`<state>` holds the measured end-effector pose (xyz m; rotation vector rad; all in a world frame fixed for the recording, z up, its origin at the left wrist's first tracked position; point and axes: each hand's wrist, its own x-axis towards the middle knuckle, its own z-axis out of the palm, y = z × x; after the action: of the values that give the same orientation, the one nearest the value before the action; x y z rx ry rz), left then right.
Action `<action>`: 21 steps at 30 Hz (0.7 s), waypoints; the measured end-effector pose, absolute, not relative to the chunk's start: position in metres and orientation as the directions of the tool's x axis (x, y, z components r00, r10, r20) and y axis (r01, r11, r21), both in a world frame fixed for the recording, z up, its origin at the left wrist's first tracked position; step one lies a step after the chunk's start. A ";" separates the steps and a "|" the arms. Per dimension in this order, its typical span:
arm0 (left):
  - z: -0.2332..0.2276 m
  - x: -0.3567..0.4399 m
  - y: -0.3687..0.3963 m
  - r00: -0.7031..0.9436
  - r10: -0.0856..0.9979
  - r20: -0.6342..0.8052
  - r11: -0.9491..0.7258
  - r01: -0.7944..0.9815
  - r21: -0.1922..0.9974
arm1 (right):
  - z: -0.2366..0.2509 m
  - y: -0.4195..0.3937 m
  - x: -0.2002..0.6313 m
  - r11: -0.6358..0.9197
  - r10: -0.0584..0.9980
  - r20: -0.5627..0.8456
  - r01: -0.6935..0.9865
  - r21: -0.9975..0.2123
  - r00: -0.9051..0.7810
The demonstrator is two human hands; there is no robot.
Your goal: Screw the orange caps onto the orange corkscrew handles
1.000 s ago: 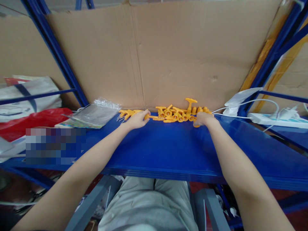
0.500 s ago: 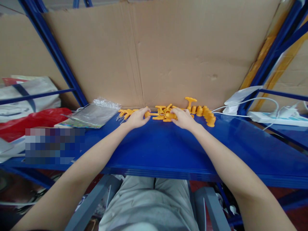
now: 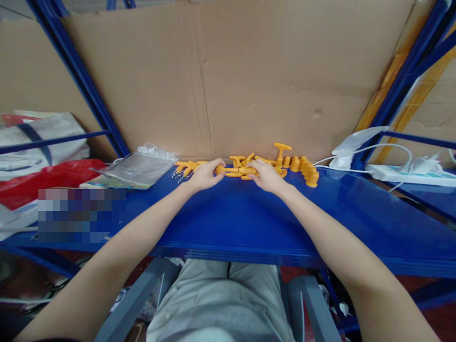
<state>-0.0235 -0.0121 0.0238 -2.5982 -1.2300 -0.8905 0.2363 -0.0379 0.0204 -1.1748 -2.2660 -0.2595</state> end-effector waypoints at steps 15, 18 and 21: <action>0.026 -0.022 -0.010 0.446 0.651 0.615 -0.674 0.711 0.198 | 0.020 -0.032 0.237 0.624 0.743 0.587 0.650 -0.434 -0.321; 0.026 -0.024 -0.008 0.423 0.670 0.610 -0.653 0.728 0.212 | 0.021 -0.030 0.243 0.581 0.804 0.513 0.581 -0.570 -0.301; 0.025 -0.025 -0.006 0.423 0.658 0.623 -0.667 0.712 0.220 | 0.023 -0.029 0.246 0.535 0.844 0.458 0.489 -0.689 -0.278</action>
<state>-0.0254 -0.0057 0.0253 -2.5842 -1.2463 -1.0770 0.2458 -0.0292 0.0225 -1.0852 -1.9342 0.5349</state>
